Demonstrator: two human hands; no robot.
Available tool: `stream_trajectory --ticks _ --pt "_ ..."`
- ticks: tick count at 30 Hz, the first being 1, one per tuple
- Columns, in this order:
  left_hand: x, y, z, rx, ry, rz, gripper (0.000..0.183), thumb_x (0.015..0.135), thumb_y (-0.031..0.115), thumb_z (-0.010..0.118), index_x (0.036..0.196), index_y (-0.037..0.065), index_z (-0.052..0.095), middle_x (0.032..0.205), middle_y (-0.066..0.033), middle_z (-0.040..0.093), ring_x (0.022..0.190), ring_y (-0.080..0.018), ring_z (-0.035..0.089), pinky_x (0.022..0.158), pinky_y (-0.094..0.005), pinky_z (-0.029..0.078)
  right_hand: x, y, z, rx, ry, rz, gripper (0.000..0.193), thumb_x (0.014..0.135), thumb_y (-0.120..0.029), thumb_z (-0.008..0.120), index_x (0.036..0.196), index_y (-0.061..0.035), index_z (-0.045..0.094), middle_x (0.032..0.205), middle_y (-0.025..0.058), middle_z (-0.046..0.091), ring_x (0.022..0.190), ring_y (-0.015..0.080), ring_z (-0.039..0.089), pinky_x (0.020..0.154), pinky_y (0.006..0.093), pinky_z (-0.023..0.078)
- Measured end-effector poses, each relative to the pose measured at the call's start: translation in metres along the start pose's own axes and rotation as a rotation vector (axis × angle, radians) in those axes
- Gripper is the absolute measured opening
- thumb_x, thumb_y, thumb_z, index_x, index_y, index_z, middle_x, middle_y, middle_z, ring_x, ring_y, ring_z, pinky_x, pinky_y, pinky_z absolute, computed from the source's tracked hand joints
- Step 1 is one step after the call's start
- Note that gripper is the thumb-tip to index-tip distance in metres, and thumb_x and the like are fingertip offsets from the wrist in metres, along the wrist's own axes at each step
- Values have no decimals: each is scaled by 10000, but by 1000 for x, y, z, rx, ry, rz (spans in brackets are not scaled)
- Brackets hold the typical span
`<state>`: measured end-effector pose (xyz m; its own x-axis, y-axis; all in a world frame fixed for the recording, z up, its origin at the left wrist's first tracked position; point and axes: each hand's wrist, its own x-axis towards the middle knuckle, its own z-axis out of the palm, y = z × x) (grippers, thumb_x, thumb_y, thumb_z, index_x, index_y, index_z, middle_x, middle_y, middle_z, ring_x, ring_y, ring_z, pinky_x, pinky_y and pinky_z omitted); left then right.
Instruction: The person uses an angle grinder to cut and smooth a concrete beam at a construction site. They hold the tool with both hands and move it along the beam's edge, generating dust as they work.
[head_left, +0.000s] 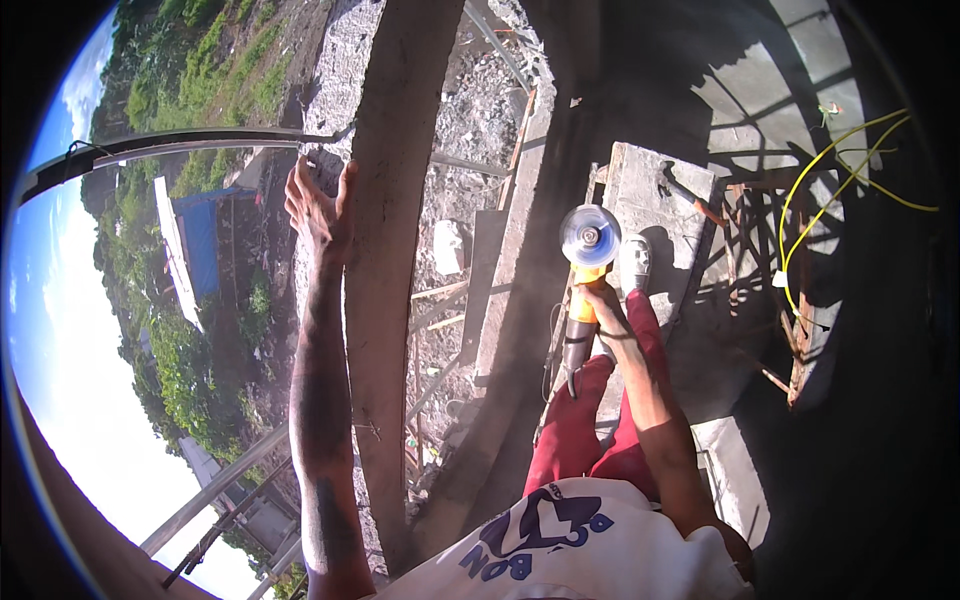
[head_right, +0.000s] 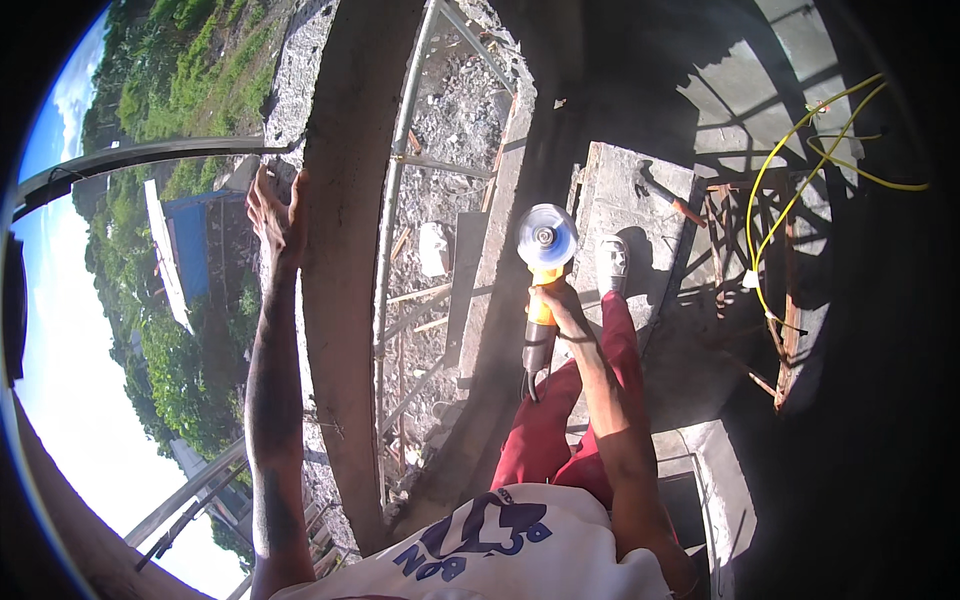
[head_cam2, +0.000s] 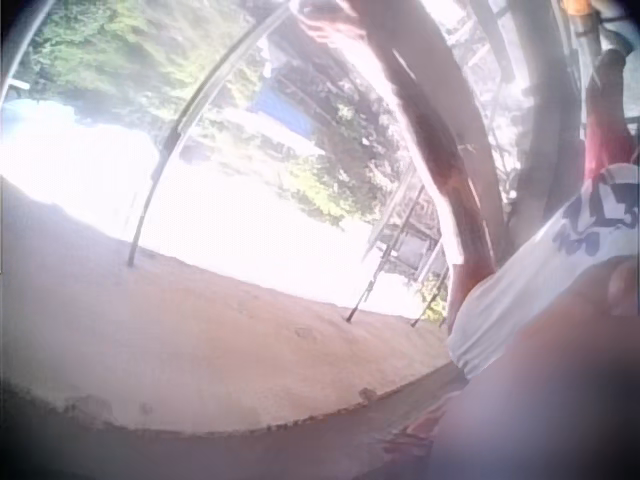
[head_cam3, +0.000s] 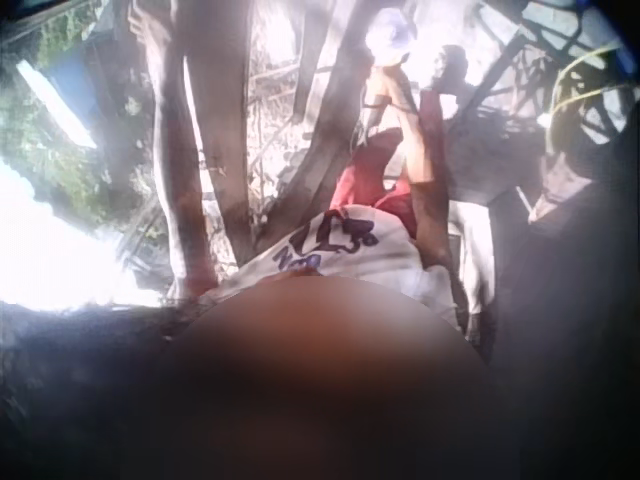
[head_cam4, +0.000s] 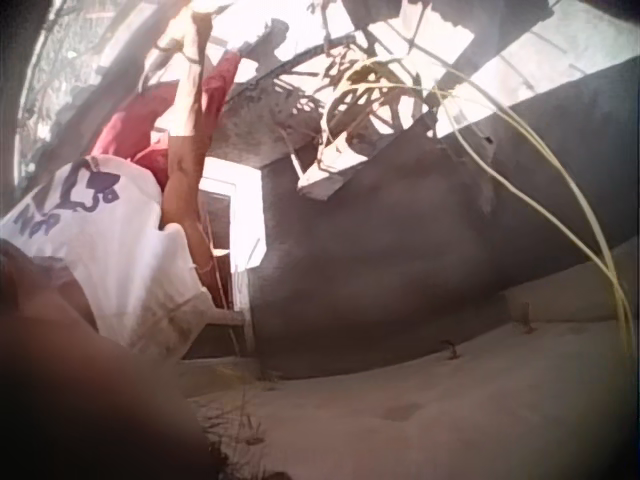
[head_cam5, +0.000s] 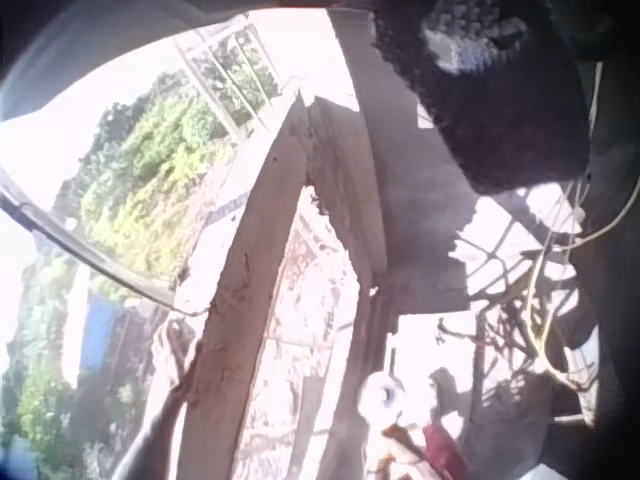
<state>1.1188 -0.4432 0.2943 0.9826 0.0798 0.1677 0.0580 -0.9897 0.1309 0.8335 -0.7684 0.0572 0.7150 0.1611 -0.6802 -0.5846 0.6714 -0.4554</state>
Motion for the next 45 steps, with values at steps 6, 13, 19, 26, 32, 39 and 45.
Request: stream_trajectory --ticks 6,13,19,26,32,39,45 --pt "-5 -9 -1 -77 22 52 866 894 622 641 1482 36 394 1461 -221 418 1371 -386 379 1147 -530 273 67 -20 42 -155 82 125 388 826 -262 777 1122 -40 659 913 56 700 875 154 679 768 321 543" --pt "-2 0 -3 -71 32 94 813 921 572 638 1466 16 402 1446 -212 433 1363 -377 386 1142 -526 278 124 -56 107 -123 45 142 372 812 -220 793 1094 -32 641 965 77 703 793 198 708 707 358 598" --pt "-2 -4 0 -63 49 136 829 922 595 628 1460 7 401 1438 -221 433 1359 -382 387 1140 -529 278 137 -63 134 -84 -12 113 368 821 -208 782 1101 -24 633 934 75 694 754 196 704 690 349 588" --pt "-1 -2 -1 -61 37 144 833 926 595 626 1465 3 397 1446 -225 428 1377 -375 371 1145 -527 270 134 -23 165 36 -95 54 371 835 -194 780 1138 -32 640 934 29 679 829 132 673 702 310 555" --pt "-2 -2 0 -68 37 131 833 927 589 628 1467 0 391 1440 -227 429 1370 -378 381 1147 -525 273 149 5 184 -72 -40 54 419 824 -246 781 1147 -14 647 979 50 700 843 128 673 715 301 543" --pt "-1 -5 0 -65 32 151 840 928 595 625 1469 -1 387 1442 -229 427 1372 -380 379 1143 -530 278 168 10 187 -191 -43 40 377 875 -181 735 1184 -2 614 1009 84 706 865 154 688 730 310 566" --pt "-1 -4 0 -53 30 139 837 928 585 632 1473 -1 385 1448 -229 426 1371 -380 384 1141 -530 283 166 9 194 -110 -50 40 431 782 -295 812 1065 3 682 905 71 705 814 147 679 706 315 545"
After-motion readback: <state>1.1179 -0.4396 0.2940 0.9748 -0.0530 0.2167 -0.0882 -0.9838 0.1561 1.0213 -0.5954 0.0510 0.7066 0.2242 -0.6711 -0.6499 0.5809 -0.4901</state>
